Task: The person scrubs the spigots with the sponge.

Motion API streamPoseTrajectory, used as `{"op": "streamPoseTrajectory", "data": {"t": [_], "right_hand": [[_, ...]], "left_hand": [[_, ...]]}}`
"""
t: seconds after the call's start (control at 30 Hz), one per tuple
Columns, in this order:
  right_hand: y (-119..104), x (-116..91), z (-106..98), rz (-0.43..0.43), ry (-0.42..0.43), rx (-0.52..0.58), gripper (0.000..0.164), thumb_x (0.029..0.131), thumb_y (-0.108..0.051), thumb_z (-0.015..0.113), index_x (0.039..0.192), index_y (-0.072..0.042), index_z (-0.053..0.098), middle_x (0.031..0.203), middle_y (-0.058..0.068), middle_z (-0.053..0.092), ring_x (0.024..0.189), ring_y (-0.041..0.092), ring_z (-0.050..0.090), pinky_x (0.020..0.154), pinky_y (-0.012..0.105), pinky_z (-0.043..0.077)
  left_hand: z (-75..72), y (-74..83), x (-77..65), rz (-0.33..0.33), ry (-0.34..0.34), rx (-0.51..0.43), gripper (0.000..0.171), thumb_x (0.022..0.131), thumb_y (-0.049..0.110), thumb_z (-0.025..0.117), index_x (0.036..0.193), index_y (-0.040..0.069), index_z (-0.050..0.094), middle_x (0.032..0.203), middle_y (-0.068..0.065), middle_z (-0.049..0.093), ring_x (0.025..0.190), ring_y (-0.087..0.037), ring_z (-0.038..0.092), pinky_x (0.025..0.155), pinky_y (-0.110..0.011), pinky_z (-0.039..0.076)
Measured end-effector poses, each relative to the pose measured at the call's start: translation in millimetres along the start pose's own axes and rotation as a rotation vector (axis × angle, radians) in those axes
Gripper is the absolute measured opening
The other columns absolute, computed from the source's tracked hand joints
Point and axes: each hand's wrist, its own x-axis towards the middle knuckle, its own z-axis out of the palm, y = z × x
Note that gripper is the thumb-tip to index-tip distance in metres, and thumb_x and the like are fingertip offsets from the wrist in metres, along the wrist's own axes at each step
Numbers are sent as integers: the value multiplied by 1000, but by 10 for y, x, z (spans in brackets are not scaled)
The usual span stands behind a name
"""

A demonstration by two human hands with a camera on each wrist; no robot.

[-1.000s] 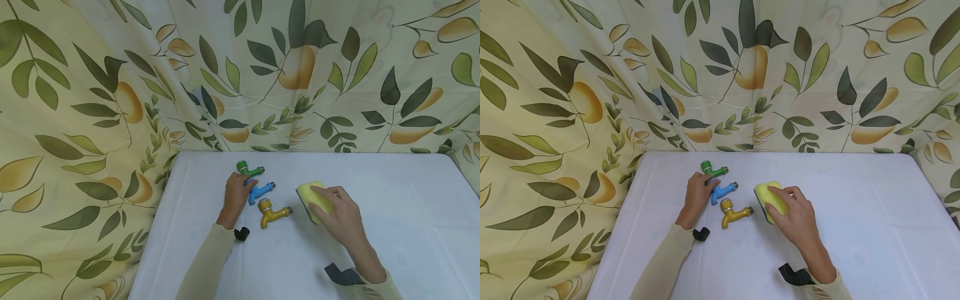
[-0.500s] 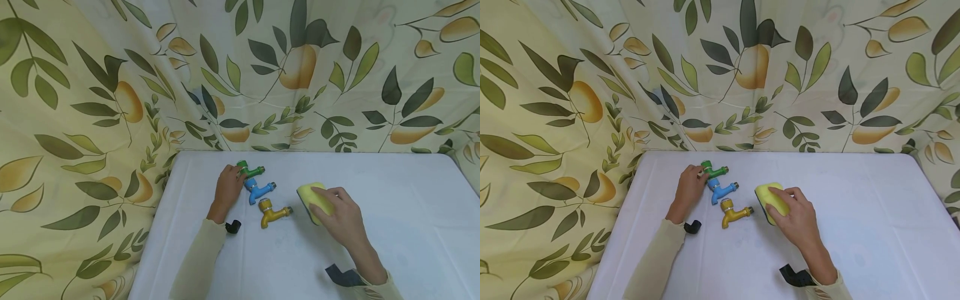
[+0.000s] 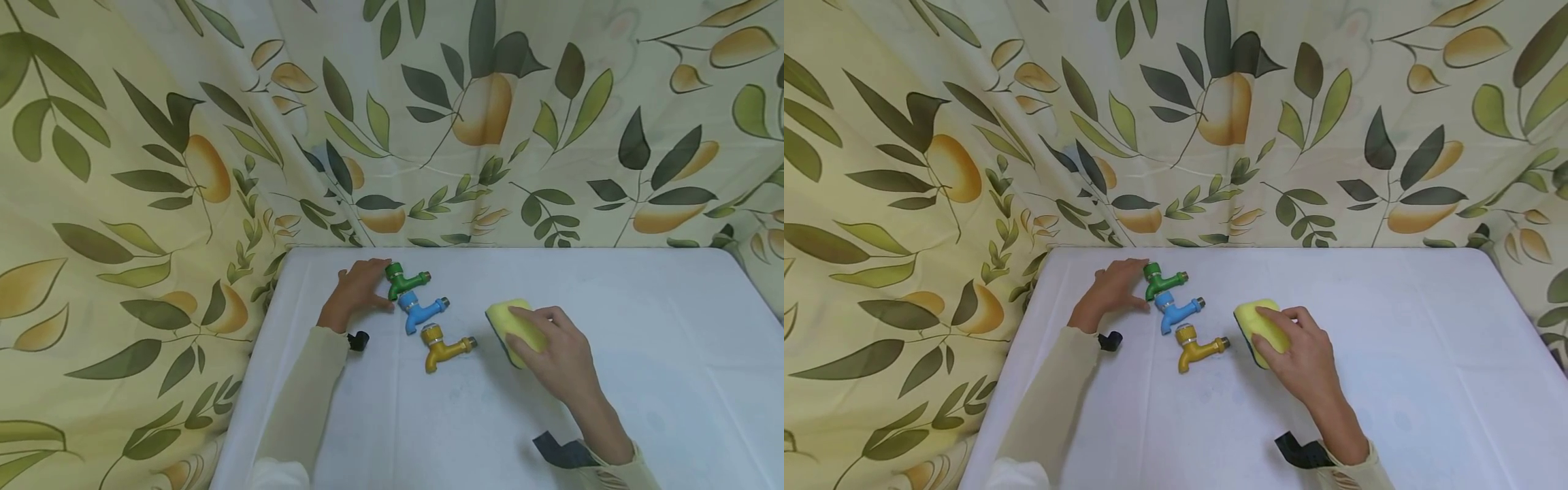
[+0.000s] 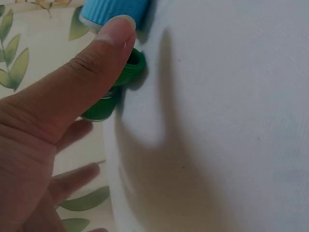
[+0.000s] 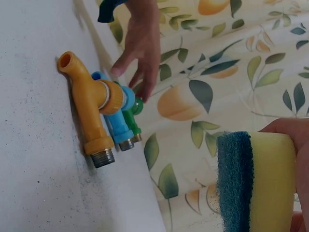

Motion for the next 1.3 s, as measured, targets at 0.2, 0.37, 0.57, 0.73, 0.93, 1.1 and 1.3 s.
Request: {"op": "streamPoseTrajectory", "data": {"t": [0.2, 0.37, 0.57, 0.73, 0.93, 1.1, 1.3], "right_hand": [[-6, 9, 12, 16, -26, -1, 41, 85, -29, 79, 125, -18, 73, 106, 9, 61, 84, 22, 55, 61, 27, 41], [1, 15, 19, 14, -27, -4, 42, 85, -29, 79, 125, -18, 73, 106, 9, 61, 84, 22, 55, 61, 27, 41], [17, -2, 25, 13, -28, -17, 42, 85, -30, 80, 124, -19, 73, 105, 9, 61, 83, 22, 56, 61, 27, 41], [24, -11, 16, 16, -30, -16, 42, 85, -29, 79, 125, -19, 73, 105, 9, 61, 83, 22, 55, 61, 28, 40], [42, -37, 7, 16, -22, -8, 42, 84, -27, 80, 124, -19, 73, 104, 8, 60, 83, 21, 54, 61, 27, 39], [43, -44, 19, 28, -30, 2, 42, 85, -27, 80, 125, -18, 73, 105, 8, 60, 83, 21, 54, 62, 26, 39], [-15, 2, 76, 57, -29, 59, 46, 91, -30, 76, 134, -17, 67, 111, 10, 58, 91, 20, 51, 67, 30, 39]], "left_hand": [[94, -34, 71, 2, -2, 6, 112, 69, 51, 93, 160, 29, 32, 162, 6, 41, 149, -27, 32, 116, -73, 21], [149, -53, 94, -1, 27, -59, 110, 71, 47, 93, 160, 29, 32, 161, 5, 42, 148, -29, 33, 117, -73, 19], [190, -93, 75, -5, 63, -123, 100, 74, 45, 90, 157, 24, 39, 159, 1, 44, 148, -26, 34, 117, -71, 18], [201, -181, 37, -24, 149, -134, 91, 73, 47, 87, 150, 19, 47, 151, -2, 49, 143, -24, 40, 117, -70, 21], [163, -207, -155, -36, 208, -180, 93, 72, 48, 87, 148, 11, 48, 144, -9, 57, 138, -28, 49, 115, -67, 28], [158, -75, -420, 56, 329, -206, 90, 71, 49, 88, 144, 11, 52, 140, -9, 60, 133, -29, 51, 114, -64, 30], [178, 342, -684, 254, 467, -100, 88, 69, 53, 86, 140, 14, 53, 137, -3, 59, 132, -24, 49, 114, -67, 27]]}}
